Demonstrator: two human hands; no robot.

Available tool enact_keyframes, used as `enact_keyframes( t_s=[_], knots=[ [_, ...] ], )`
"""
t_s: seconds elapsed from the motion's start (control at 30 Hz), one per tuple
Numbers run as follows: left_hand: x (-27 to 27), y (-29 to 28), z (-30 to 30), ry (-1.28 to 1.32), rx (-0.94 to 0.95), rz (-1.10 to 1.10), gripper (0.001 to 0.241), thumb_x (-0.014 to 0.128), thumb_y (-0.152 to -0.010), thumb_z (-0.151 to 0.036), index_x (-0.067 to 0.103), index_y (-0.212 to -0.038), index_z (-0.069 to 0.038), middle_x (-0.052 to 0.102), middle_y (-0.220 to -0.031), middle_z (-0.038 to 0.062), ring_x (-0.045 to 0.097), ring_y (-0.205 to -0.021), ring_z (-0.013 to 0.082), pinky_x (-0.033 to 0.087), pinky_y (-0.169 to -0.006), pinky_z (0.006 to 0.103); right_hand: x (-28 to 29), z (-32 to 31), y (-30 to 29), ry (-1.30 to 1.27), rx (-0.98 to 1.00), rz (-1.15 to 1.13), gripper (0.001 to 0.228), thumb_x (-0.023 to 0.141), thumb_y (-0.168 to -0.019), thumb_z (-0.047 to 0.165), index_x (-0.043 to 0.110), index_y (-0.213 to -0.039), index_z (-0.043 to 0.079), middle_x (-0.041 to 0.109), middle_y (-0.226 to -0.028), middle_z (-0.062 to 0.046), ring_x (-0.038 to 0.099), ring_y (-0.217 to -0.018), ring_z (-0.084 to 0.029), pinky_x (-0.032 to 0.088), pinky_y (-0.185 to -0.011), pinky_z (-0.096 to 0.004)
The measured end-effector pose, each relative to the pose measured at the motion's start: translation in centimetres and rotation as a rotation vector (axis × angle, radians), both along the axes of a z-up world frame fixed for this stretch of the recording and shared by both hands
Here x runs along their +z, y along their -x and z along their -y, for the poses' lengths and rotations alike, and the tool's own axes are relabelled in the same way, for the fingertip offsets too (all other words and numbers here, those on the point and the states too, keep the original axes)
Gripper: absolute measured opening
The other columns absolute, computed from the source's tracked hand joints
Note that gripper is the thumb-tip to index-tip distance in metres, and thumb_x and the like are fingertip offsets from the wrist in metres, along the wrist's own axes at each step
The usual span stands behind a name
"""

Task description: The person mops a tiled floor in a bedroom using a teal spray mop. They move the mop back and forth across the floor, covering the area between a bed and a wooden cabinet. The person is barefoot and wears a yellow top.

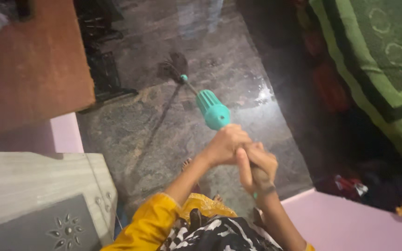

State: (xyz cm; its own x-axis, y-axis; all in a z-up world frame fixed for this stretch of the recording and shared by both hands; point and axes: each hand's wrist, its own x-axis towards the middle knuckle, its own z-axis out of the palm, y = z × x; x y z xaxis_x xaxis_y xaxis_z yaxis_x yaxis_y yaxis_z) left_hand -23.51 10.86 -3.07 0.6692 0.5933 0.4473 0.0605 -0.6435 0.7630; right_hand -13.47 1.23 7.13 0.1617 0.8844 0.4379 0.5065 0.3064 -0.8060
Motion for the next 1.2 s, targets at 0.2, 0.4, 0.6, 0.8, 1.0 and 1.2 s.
enact_keyframes(
  t_s=[0.2,0.4,0.6,0.8,1.0,1.2],
  knots=[
    [6.5,-0.4,10.8,0.003,-0.285,-0.141,0.020,0.070,-0.063,-0.023,0.063,-0.075,-0.009,0.065,-0.079,0.010,0.064,-0.082,0.0328,0.050,-0.079,0.0436,7.7,11.2,-1.1,-0.004,0.173,0.009,0.017,0.061,-0.085,-0.006,0.056,-0.070,0.001,0.059,-0.068,-0.010,0.052,-0.060,-0.026,0.042,-0.065,-0.037],
    [10.0,-0.1,14.2,0.135,-0.404,-0.338,0.022,0.074,-0.065,-0.021,0.070,-0.080,-0.006,0.070,-0.081,0.015,0.067,-0.083,0.0349,0.051,-0.076,0.0441,6.6,14.1,-0.2,-0.227,0.269,-0.194,0.019,0.061,-0.083,-0.002,0.051,-0.068,0.003,0.055,-0.066,-0.009,0.051,-0.057,-0.025,0.043,-0.064,-0.037],
    [5.5,-0.2,12.2,0.127,-0.290,-0.157,0.022,0.067,-0.070,-0.018,0.069,-0.087,-0.003,0.070,-0.088,0.015,0.067,-0.090,0.0342,0.054,-0.082,0.0419,3.8,12.4,-0.9,-0.217,0.263,-0.077,0.020,0.063,-0.088,0.000,0.057,-0.069,0.003,0.056,-0.067,-0.008,0.053,-0.060,-0.026,0.043,-0.064,-0.038],
    [-0.4,0.7,7.7,0.121,-0.147,-0.038,0.014,0.060,-0.083,-0.017,0.069,-0.086,-0.006,0.068,-0.090,0.010,0.066,-0.095,0.0301,0.052,-0.091,0.0396,-0.8,7.1,-0.2,-0.236,0.304,-0.022,0.023,0.063,-0.089,0.001,0.053,-0.068,0.006,0.054,-0.066,-0.009,0.051,-0.060,-0.027,0.040,-0.065,-0.039],
    [-9.2,1.3,-1.7,0.030,-0.063,-0.135,0.015,0.064,-0.079,-0.021,0.065,-0.078,-0.006,0.066,-0.083,0.010,0.068,-0.092,0.0277,0.048,-0.102,0.0431,-7.1,-1.8,0.5,-0.142,0.329,0.080,0.028,0.068,-0.085,0.001,0.047,-0.066,0.006,0.045,-0.064,-0.009,0.046,-0.060,-0.029,0.038,-0.067,-0.041],
    [-14.9,3.2,-14.6,-0.018,0.075,-0.016,0.017,0.061,-0.084,-0.024,0.066,-0.090,-0.010,0.069,-0.104,0.008,0.062,-0.125,0.0332,0.038,-0.109,0.0443,-9.5,-15.7,2.5,-0.137,0.336,0.202,0.022,0.073,-0.081,0.006,0.054,-0.070,0.007,0.057,-0.074,-0.010,0.058,-0.075,-0.032,0.045,-0.078,-0.043]
  ],
)
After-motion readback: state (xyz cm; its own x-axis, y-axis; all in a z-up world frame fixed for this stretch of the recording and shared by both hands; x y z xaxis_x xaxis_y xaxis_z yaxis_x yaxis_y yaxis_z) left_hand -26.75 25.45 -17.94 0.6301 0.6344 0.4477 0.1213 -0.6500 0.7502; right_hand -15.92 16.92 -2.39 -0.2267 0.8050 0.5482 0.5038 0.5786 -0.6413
